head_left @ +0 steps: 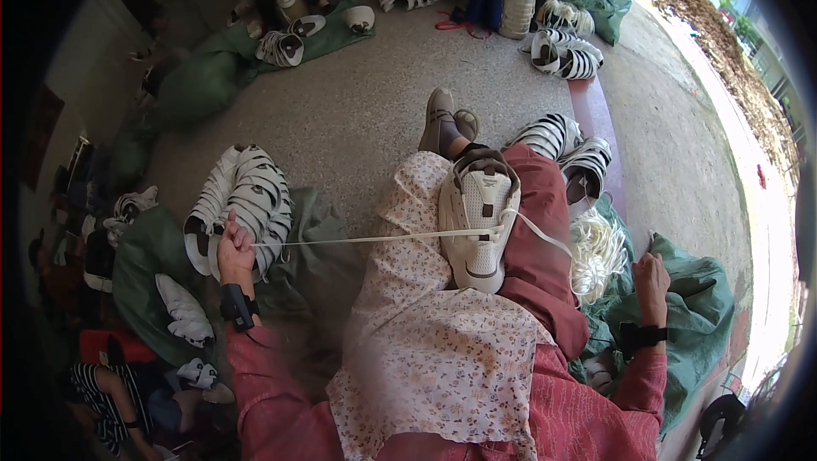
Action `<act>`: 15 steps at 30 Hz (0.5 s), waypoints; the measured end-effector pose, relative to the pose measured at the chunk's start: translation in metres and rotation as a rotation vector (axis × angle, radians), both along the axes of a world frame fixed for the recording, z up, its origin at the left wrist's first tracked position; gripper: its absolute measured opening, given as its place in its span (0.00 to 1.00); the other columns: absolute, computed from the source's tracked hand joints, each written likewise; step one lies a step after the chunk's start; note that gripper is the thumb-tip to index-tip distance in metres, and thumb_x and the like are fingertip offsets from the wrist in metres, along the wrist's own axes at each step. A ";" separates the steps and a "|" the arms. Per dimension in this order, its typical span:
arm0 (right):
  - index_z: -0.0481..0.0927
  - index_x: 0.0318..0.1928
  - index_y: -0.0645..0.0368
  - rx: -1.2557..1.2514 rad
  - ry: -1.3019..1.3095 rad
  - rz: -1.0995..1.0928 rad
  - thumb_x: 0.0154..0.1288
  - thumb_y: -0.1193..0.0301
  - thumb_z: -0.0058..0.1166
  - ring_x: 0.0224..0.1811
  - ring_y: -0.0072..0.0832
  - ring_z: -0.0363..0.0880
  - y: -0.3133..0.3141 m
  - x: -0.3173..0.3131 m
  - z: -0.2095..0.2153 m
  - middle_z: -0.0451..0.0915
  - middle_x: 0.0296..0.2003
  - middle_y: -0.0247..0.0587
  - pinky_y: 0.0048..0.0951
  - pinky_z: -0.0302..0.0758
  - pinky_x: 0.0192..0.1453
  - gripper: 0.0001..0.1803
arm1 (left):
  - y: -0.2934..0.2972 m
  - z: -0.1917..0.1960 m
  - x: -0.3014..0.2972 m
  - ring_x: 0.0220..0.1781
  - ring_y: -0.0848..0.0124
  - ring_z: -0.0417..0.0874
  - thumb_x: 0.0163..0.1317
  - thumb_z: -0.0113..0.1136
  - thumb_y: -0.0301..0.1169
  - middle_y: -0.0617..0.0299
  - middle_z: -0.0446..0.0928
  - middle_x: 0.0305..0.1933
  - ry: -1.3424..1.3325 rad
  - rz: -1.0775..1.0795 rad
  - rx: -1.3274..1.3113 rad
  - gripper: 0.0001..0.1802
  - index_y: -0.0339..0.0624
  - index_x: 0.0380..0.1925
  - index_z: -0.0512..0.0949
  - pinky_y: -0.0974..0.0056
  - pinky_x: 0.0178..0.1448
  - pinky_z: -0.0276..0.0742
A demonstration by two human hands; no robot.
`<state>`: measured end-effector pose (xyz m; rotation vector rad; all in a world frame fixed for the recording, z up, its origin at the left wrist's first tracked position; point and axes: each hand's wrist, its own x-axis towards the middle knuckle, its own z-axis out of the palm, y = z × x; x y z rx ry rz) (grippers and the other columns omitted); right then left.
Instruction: Lacing and tying laces on manufactured shoes.
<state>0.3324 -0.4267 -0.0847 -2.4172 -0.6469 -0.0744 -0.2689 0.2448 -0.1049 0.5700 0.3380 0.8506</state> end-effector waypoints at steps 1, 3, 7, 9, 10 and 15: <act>0.80 0.32 0.59 -0.132 -0.183 0.086 0.69 0.65 0.55 0.21 0.38 0.78 0.021 -0.016 0.006 0.76 0.20 0.45 0.40 0.72 0.28 0.11 | -0.006 0.002 0.005 0.21 0.77 0.68 0.76 0.50 0.38 0.69 0.73 0.27 -0.002 0.000 -0.002 0.15 0.39 0.50 0.78 0.72 0.26 0.66; 0.82 0.36 0.60 -0.138 -0.096 0.190 0.68 0.67 0.58 0.22 0.36 0.79 0.068 -0.050 0.028 0.79 0.22 0.44 0.38 0.73 0.29 0.09 | -0.031 0.015 0.052 0.18 0.80 0.62 0.76 0.51 0.37 0.72 0.67 0.24 0.290 0.191 0.115 0.14 0.38 0.48 0.76 0.73 0.20 0.57; 0.83 0.42 0.63 0.212 0.564 0.459 0.71 0.69 0.58 0.22 0.14 0.70 0.165 -0.120 0.081 0.77 0.23 0.27 0.21 0.66 0.25 0.09 | -0.101 0.062 0.158 0.19 0.85 0.60 0.74 0.53 0.36 0.78 0.60 0.21 0.750 0.033 0.326 0.12 0.39 0.37 0.78 0.75 0.22 0.56; 0.83 0.43 0.64 0.184 0.626 0.526 0.72 0.69 0.58 0.23 0.12 0.69 0.199 -0.146 0.092 0.76 0.22 0.26 0.19 0.66 0.25 0.09 | -0.149 0.079 0.201 0.21 0.86 0.59 0.74 0.53 0.37 0.79 0.60 0.20 0.857 -0.218 0.495 0.14 0.39 0.34 0.80 0.74 0.24 0.56; 0.82 0.43 0.64 0.188 0.746 0.514 0.72 0.69 0.58 0.22 0.13 0.71 0.215 -0.158 0.102 0.77 0.22 0.28 0.20 0.68 0.25 0.09 | -0.173 0.075 0.216 0.22 0.87 0.60 0.74 0.54 0.37 0.78 0.63 0.21 0.838 -0.237 0.643 0.15 0.39 0.34 0.82 0.77 0.28 0.55; 0.84 0.41 0.63 0.220 0.546 0.540 0.69 0.68 0.60 0.21 0.21 0.79 0.245 -0.167 0.065 0.81 0.22 0.38 0.26 0.73 0.26 0.10 | -0.228 0.068 0.275 0.27 0.78 0.73 0.73 0.56 0.35 0.67 0.76 0.23 0.777 -0.315 1.141 0.15 0.34 0.34 0.83 0.69 0.35 0.71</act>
